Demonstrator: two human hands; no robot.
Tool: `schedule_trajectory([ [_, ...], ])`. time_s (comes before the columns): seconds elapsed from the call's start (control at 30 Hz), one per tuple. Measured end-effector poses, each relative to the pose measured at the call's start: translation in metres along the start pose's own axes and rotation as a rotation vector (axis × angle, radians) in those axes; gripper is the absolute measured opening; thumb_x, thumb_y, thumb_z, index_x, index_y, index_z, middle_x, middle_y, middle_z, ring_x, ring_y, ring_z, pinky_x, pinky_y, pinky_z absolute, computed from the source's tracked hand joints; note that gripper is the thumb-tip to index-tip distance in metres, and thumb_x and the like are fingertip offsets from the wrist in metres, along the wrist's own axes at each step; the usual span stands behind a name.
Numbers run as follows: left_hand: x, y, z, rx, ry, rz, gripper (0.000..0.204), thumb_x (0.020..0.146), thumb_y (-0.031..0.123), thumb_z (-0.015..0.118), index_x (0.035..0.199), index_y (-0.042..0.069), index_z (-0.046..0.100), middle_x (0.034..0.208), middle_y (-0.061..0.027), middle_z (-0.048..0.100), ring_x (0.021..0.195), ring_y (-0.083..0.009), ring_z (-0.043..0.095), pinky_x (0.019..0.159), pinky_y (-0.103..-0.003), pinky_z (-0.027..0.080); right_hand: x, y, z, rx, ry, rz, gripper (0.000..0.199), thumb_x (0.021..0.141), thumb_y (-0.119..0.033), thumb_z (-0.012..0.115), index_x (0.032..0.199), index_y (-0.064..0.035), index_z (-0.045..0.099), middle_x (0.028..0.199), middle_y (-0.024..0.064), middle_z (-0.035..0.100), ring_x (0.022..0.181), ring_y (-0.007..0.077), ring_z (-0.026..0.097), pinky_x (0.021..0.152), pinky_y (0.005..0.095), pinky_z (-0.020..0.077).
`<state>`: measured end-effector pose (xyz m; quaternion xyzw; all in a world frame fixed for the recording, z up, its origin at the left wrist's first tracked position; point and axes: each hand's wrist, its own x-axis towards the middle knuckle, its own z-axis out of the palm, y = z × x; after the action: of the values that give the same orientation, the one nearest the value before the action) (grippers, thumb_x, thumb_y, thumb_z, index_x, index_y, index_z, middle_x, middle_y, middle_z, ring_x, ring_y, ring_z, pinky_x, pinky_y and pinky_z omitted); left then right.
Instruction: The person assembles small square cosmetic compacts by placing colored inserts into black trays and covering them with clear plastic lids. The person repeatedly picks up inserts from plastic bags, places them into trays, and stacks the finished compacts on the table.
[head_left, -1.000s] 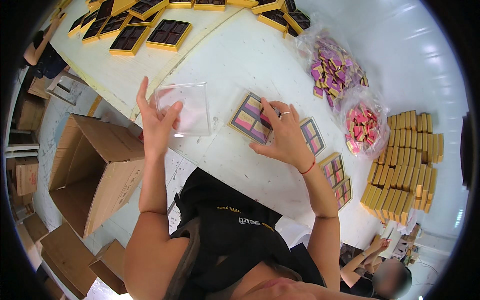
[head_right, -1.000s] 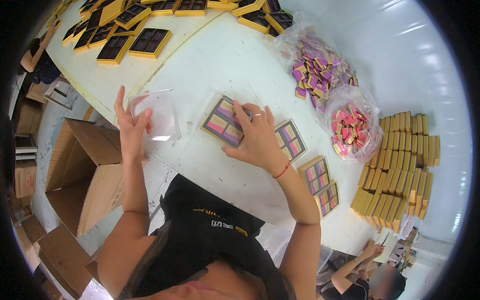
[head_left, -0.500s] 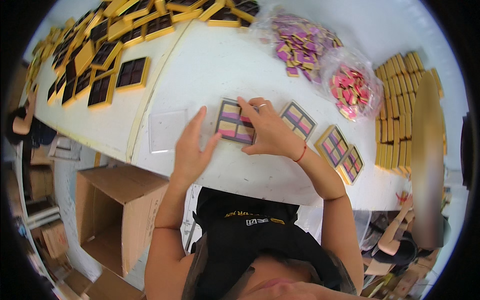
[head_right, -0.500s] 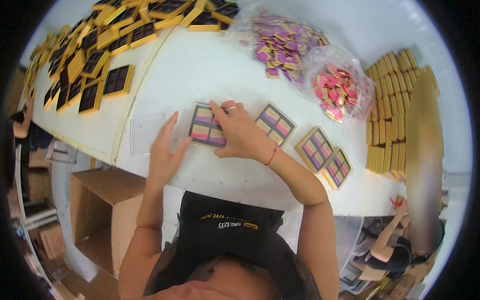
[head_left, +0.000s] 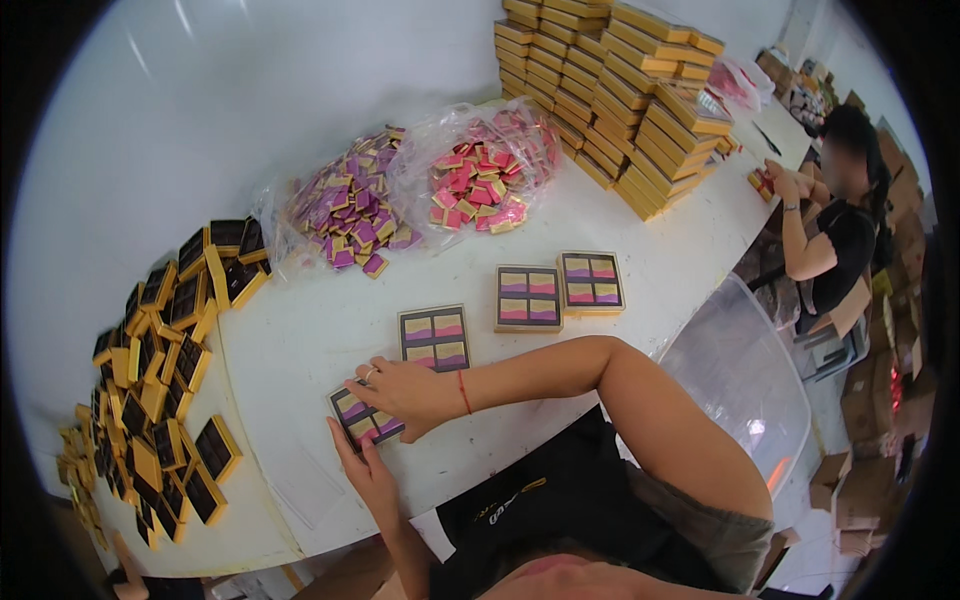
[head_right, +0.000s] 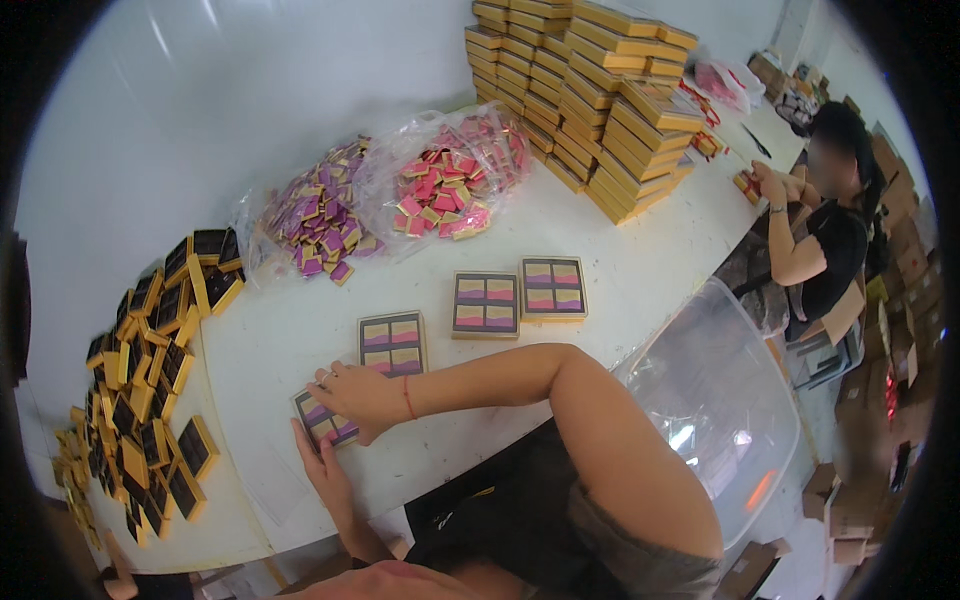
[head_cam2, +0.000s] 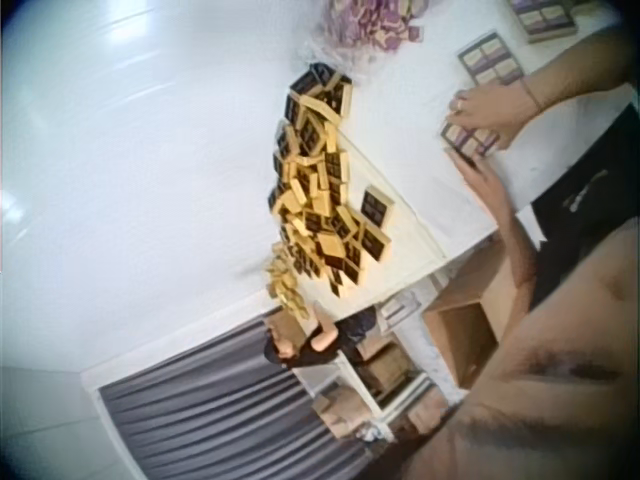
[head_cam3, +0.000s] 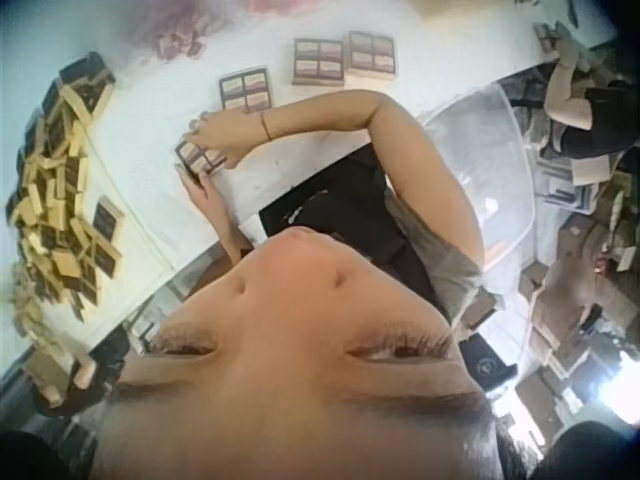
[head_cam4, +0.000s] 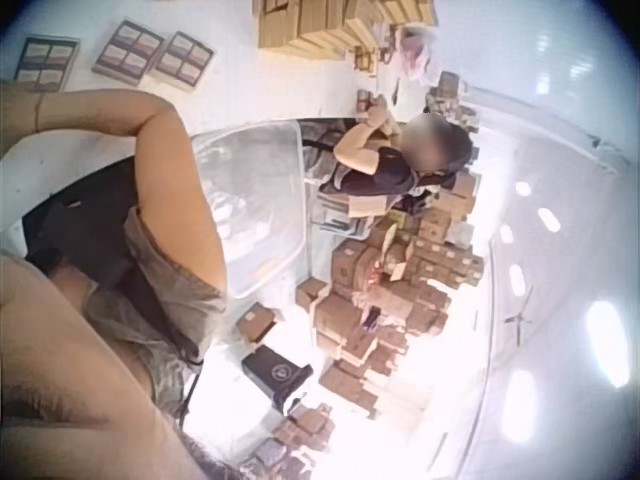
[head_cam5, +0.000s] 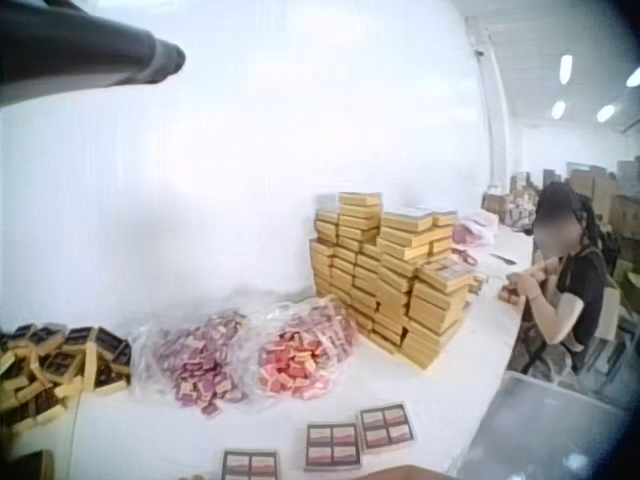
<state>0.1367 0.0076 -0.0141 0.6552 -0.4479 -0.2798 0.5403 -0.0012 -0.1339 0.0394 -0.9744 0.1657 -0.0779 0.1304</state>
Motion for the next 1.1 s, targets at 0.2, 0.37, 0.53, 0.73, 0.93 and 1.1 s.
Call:
schedule_trajectory([
  [0.2, -0.001, 0.0, 0.008, 0.01, 0.045, 0.084, 0.061, 0.094, 0.008, 0.057, 0.149, -0.003, 0.031, 0.15, -0.0207, 0.037, 0.132, -0.0277, 0.044, 0.109, -0.036, 0.034, -0.014, 0.001, 0.036, -0.13, 0.3, -0.01, 0.108, 0.064, -0.052, 0.079, 0.139, 0.0117, 0.036, 0.134, 0.0277, 0.046, 0.121, 0.0428, 0.047, 0.104, 0.0462, 0.0397],
  [0.37, 0.004, 0.004, 0.008, 0.075, 0.053, 0.064, 0.057, 0.096, 0.01, 0.058, 0.146, -0.004, 0.034, 0.146, -0.0181, 0.041, 0.13, -0.026, 0.044, 0.108, -0.037, 0.036, -0.001, 0.007, 0.018, -0.047, 0.088, -0.033, 0.104, 0.056, -0.042, 0.083, 0.136, 0.0096, 0.041, 0.134, 0.028, 0.047, 0.115, 0.0395, 0.05, 0.098, 0.0443, 0.0398],
  [0.53, 0.001, 0.0, 0.0, -0.143, 0.292, 0.022, 0.049, 0.098, 0.015, 0.056, 0.14, -0.002, 0.041, 0.139, -0.0161, 0.047, 0.122, -0.0233, 0.05, 0.104, -0.037, 0.039, -0.021, 0.009, -0.022, 0.179, 0.213, -0.032, 0.098, 0.055, -0.026, 0.081, 0.14, -0.0004, 0.04, 0.134, 0.0202, 0.045, 0.118, 0.0357, 0.047, 0.096, 0.0444, 0.0399],
  [0.73, 0.014, 0.021, 0.006, -0.123, 0.067, 0.008, 0.049, 0.101, 0.022, 0.049, 0.142, -0.002, 0.039, 0.144, -0.0178, 0.043, 0.127, -0.0262, 0.048, 0.108, -0.039, 0.036, -0.088, 0.057, -0.041, 0.096, 0.289, 0.281, 0.102, 0.06, -0.033, 0.082, 0.147, -0.0093, 0.033, 0.143, 0.0184, 0.039, 0.128, 0.0383, 0.041, 0.105, 0.0532, 0.0314],
  [0.93, 0.06, 0.041, 0.054, -0.155, -0.386, 0.004, 0.054, 0.102, 0.025, 0.046, 0.147, -0.001, 0.034, 0.152, -0.0157, 0.036, 0.136, -0.0269, 0.04, 0.113, -0.038, 0.029, -0.171, 0.099, -0.057, -0.131, 0.246, 0.418, 0.114, 0.06, -0.039, 0.083, 0.153, -0.0107, 0.025, 0.135, 0.0206, 0.047, 0.127, 0.0393, 0.043, 0.116, 0.0559, 0.0163],
  [1.1, 0.088, 0.037, 0.086, -0.38, -0.541, -0.177, 0.062, 0.105, 0.042, 0.036, 0.148, -0.002, 0.032, 0.15, -0.0124, 0.04, 0.136, -0.0227, 0.039, 0.114, -0.036, 0.027, -0.188, 0.122, -0.062, -0.063, 0.273, 0.571, 0.111, 0.056, -0.039, 0.081, 0.15, -0.0075, 0.031, 0.113, 0.0175, 0.058, 0.109, 0.0344, 0.052, 0.112, 0.0534, 0.0247],
])
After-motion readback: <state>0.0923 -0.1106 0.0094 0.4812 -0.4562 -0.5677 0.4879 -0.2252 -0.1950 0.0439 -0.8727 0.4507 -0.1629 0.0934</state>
